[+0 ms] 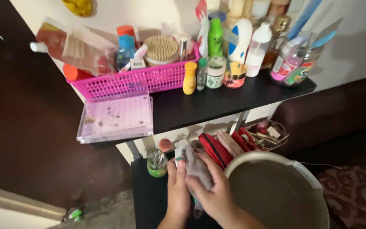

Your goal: The person wipes a small plastic case and several cosmetic bottles with a cloth, then places them on a shelf. They wipe the shelf surface, move a basket, and wipe the area again. Finally, they pick up a bottle from the floor and place it on the shelf.

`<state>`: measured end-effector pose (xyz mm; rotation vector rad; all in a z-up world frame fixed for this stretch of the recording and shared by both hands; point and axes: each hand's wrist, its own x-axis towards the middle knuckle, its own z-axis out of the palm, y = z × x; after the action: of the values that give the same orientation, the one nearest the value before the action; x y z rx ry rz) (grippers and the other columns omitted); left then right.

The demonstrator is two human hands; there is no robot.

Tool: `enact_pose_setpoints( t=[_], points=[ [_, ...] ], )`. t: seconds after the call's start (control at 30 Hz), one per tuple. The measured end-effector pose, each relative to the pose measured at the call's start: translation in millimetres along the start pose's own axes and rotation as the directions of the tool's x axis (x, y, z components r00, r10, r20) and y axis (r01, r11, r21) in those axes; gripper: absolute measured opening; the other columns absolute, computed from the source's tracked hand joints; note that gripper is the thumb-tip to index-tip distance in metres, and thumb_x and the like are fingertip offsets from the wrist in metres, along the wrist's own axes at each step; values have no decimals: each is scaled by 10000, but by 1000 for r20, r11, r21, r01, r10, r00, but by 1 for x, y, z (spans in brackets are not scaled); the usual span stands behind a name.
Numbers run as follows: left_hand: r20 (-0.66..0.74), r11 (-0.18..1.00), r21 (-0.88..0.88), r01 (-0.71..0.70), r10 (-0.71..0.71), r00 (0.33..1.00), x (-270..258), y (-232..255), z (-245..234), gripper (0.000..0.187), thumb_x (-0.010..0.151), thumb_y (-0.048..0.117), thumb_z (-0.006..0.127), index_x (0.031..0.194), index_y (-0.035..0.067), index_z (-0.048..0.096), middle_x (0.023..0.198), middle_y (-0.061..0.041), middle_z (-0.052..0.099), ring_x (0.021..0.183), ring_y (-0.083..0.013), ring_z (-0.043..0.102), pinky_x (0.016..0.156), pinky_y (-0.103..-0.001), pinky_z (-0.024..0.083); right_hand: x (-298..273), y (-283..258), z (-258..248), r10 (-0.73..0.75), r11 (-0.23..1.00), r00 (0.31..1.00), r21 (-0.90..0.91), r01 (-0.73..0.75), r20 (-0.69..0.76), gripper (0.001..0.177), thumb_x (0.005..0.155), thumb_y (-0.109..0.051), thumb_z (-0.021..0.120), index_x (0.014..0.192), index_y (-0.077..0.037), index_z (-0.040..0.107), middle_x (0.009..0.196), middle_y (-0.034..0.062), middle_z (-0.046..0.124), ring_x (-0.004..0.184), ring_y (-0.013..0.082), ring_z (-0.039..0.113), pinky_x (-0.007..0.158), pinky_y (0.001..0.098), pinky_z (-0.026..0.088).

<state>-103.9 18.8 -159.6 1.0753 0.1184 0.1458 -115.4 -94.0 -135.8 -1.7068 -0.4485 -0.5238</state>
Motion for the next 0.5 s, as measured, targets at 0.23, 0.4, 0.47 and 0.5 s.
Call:
enact_pose_setpoints(
  t=[0.23, 0.4, 0.47, 0.5],
  points=[
    [131, 993, -45, -105, 110, 985, -18, 21, 19, 445, 1020, 304, 567, 1354, 11, 544, 1189, -99, 670, 1059, -180, 613, 951, -332, 494, 12, 4, -5, 440, 844, 885, 406, -351, -150, 480, 947, -178, 649, 1393, -16, 578, 1302, 160, 684, 1159, 244, 665, 969, 372, 527],
    [-9, 986, 5, -164, 164, 986, -17, 42, 19, 519, 1035, 390, 419, 1432, 68, 510, 1253, -81, 663, 1108, -175, 621, 974, -318, 488, -6, -10, -3, 486, 856, 866, 270, -442, -121, 517, 942, -206, 610, 1422, -26, 552, 1391, 154, 663, 1283, 252, 644, 1073, 372, 487],
    [-90, 995, 2, -102, 101, 991, -11, 51, 19, 529, 1022, 401, 396, 1475, 131, 447, 1259, -87, 667, 1111, -179, 629, 982, -317, 488, -23, -31, 1, 152, 985, 988, 81, -151, -9, 586, 974, -181, 613, 1500, 34, 467, 1537, 220, 504, 1446, 317, 428, 1156, 411, 325],
    [-131, 998, -2, -69, 68, 989, -10, 52, 18, 540, 1016, 407, 385, 1496, 162, 415, 1262, -90, 669, 1113, -181, 633, 987, -317, 489, -28, -42, 2, -14, 1000, 997, 1, 14, 75, 624, 990, -168, 615, 1538, 62, 424, 1611, 250, 423, 1528, 345, 318, 1198, 426, 244]
  ],
)
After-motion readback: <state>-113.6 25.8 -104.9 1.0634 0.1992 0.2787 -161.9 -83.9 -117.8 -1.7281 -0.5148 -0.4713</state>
